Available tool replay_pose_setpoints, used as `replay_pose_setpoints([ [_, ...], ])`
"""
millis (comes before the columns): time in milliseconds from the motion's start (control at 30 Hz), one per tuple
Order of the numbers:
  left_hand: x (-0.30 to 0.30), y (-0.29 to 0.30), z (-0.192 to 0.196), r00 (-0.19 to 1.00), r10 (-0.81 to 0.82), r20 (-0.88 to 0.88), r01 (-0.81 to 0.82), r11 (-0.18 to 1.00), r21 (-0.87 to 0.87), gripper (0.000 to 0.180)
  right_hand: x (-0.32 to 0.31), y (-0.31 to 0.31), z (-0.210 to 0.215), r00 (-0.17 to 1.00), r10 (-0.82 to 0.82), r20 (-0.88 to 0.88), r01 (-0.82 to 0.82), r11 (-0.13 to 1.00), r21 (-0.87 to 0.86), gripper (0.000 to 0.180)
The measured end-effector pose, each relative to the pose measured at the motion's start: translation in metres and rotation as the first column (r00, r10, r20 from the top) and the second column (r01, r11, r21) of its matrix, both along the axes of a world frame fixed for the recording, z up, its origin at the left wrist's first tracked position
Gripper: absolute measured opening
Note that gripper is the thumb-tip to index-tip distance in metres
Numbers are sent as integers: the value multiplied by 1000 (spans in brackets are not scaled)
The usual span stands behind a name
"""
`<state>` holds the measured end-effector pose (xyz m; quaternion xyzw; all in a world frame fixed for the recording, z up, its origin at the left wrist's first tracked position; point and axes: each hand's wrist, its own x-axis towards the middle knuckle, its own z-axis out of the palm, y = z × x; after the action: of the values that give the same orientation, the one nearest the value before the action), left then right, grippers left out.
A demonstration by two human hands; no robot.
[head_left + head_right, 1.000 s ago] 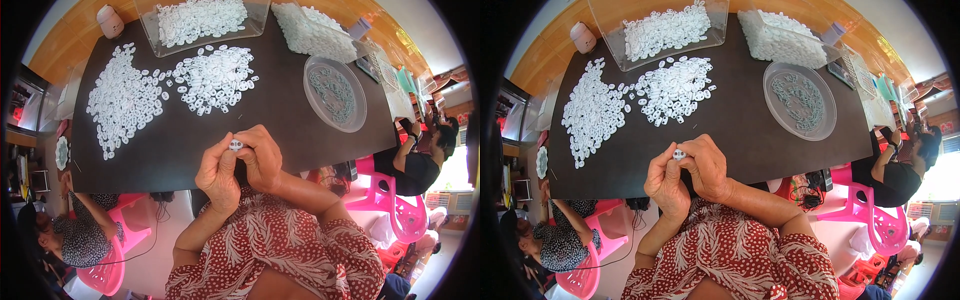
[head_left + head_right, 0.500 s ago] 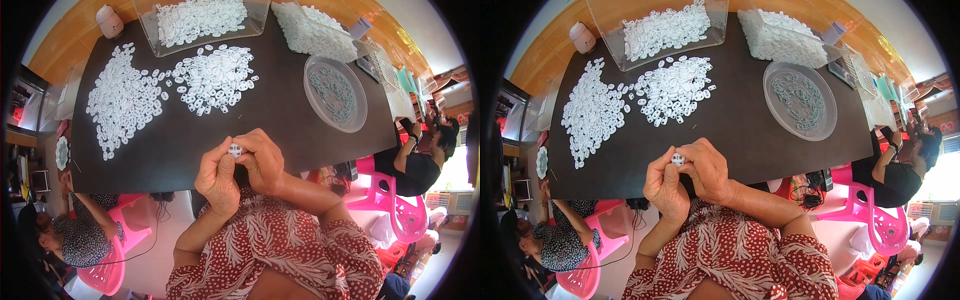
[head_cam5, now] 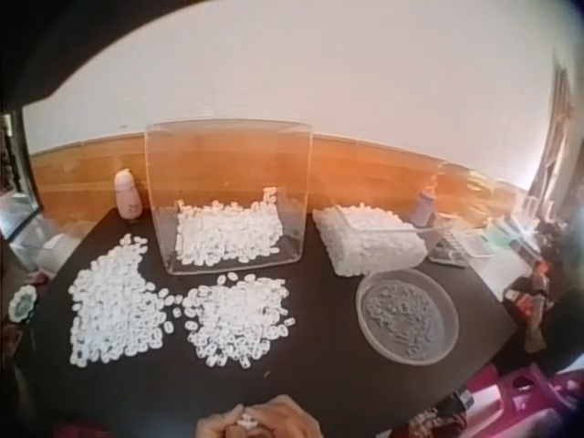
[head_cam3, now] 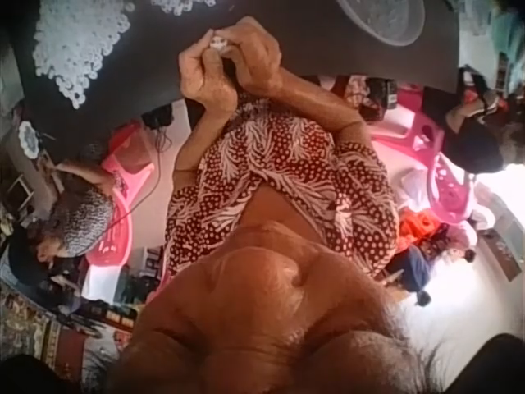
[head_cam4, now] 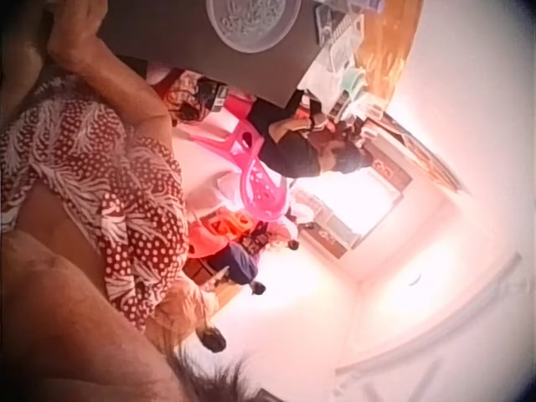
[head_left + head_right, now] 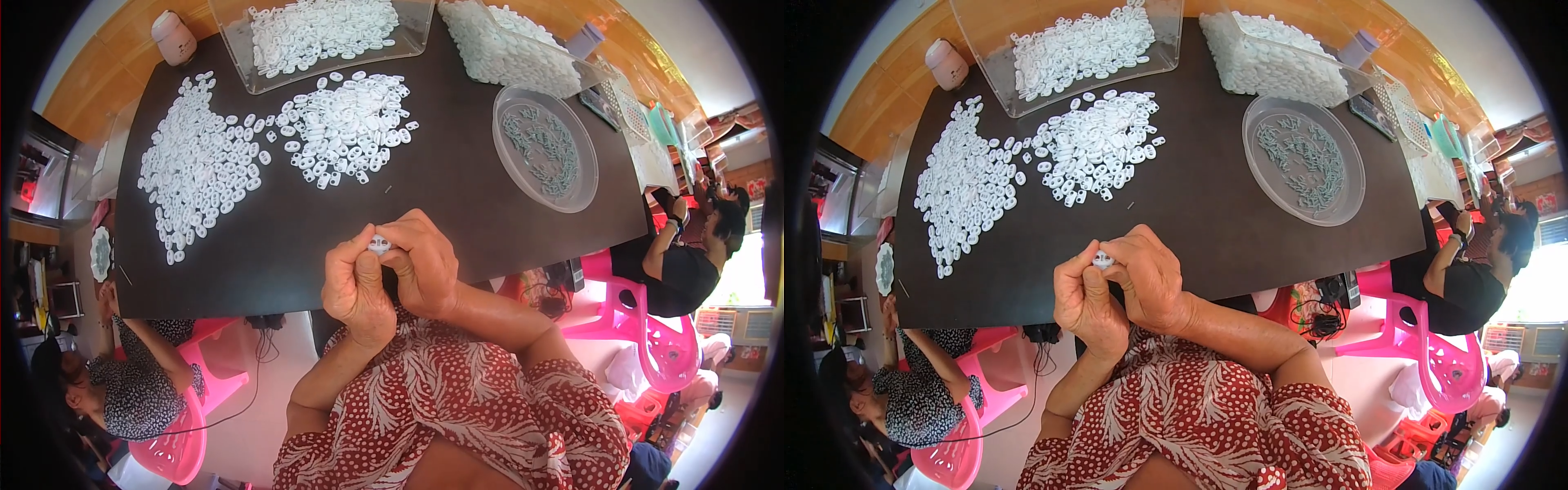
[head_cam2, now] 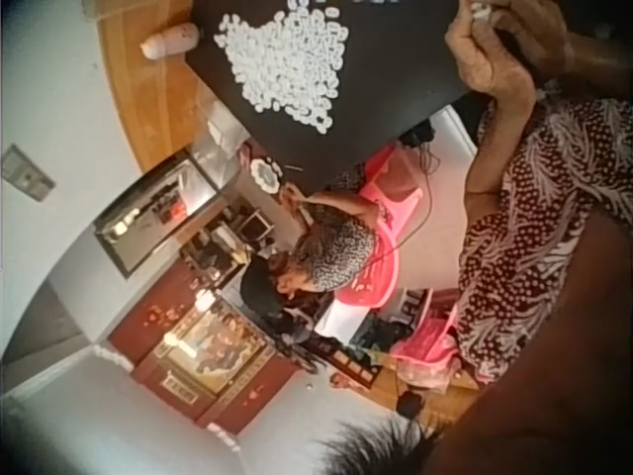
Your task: The recorder is manually assembling small white plastic components by inserting small pins or fasteners into them.
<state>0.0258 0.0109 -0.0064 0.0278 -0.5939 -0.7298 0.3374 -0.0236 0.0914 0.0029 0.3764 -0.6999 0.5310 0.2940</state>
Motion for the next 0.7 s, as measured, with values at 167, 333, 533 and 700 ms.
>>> replay_pose_setpoints([
  [167, 0, 0, -3, 1000, -5, -8, 5, 1000, -13, 23, 0, 1, -3, 1000, 1, 3, -1, 1000, 8, 31],
  [333, 1, -3, 6, 996, -94, -3, 93, 986, 136, 26, 3, -1, 7, 999, 6, 50, -6, 1000, 4, 32],
  [533, 6, -5, 14, 991, -133, 33, 125, 975, 181, 25, 8, 0, 11, 994, 34, 106, -34, 999, 4, 30],
  [700, 6, -5, 6, 989, -140, 46, 131, 977, 167, 25, 7, -1, 6, 996, 8, 92, -7, 1000, -15, 26],
])
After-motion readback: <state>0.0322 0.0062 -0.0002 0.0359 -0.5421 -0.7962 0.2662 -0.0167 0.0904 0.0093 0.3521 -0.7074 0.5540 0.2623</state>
